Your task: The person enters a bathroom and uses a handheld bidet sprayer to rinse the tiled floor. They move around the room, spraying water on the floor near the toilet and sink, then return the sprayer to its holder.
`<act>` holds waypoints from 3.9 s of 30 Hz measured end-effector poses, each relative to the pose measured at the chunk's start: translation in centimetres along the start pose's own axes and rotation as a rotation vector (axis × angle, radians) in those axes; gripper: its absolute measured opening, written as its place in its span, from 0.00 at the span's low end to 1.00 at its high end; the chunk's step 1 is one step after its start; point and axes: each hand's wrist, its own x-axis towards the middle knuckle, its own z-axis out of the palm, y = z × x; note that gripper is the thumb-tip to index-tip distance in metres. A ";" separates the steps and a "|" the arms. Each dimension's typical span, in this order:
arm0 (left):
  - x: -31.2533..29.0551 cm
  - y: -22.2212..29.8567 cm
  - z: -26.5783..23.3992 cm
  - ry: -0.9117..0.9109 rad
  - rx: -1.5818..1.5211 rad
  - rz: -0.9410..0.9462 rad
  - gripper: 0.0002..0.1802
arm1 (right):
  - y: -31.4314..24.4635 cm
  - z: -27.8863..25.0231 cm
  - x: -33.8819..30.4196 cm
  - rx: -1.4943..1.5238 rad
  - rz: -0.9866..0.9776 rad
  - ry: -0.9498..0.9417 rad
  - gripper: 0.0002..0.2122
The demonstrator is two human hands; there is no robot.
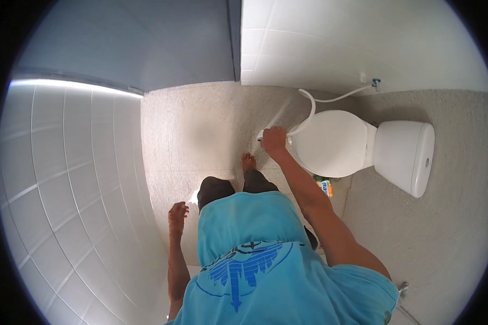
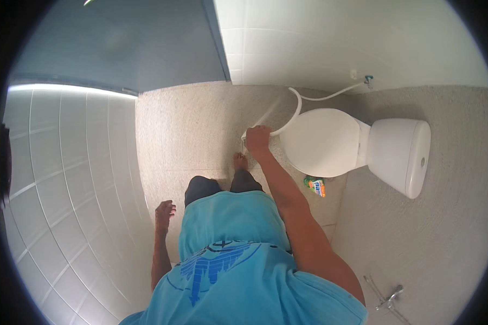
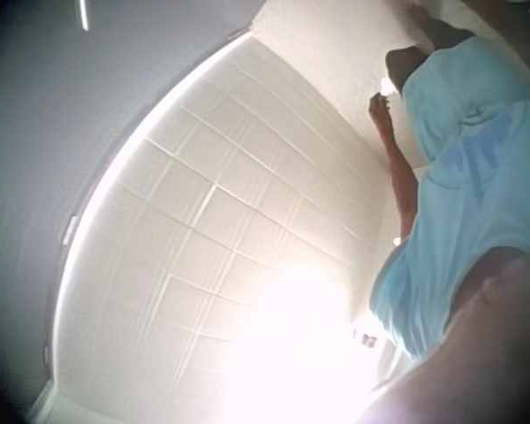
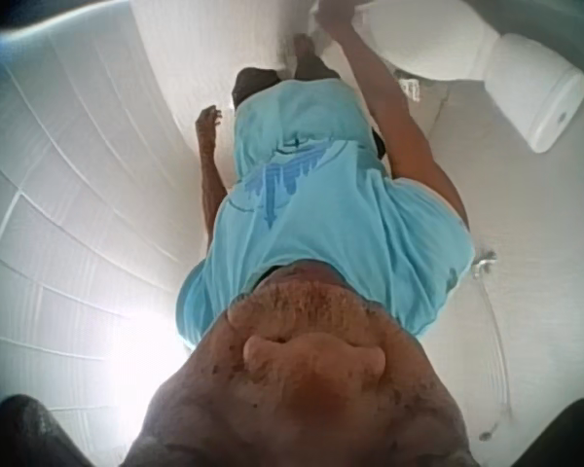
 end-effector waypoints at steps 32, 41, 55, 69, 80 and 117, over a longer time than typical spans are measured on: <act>18.3 17.8 -9.9 -0.316 0.353 0.073 0.14 | -0.2 -0.4 4.8 -0.181 0.298 -0.238 0.11; 20.1 17.8 -10.8 -0.391 0.400 0.062 0.14 | -1.0 -1.7 4.3 -0.148 0.322 -0.206 0.11; 21.3 20.4 -10.5 -0.448 0.465 0.114 0.16 | -1.6 -2.2 5.8 -0.079 0.420 -0.159 0.12; 22.8 21.1 -11.5 -0.465 0.452 0.104 0.18 | -5.8 -1.0 4.7 0.039 0.431 -0.109 0.07; 24.1 21.3 -12.9 -0.488 0.492 0.096 0.17 | -8.6 2.0 2.6 0.170 0.443 -0.215 0.09; 27.2 28.0 -5.8 -0.723 0.875 0.160 0.17 | -11.6 8.5 -7.1 -0.085 0.304 -0.562 0.07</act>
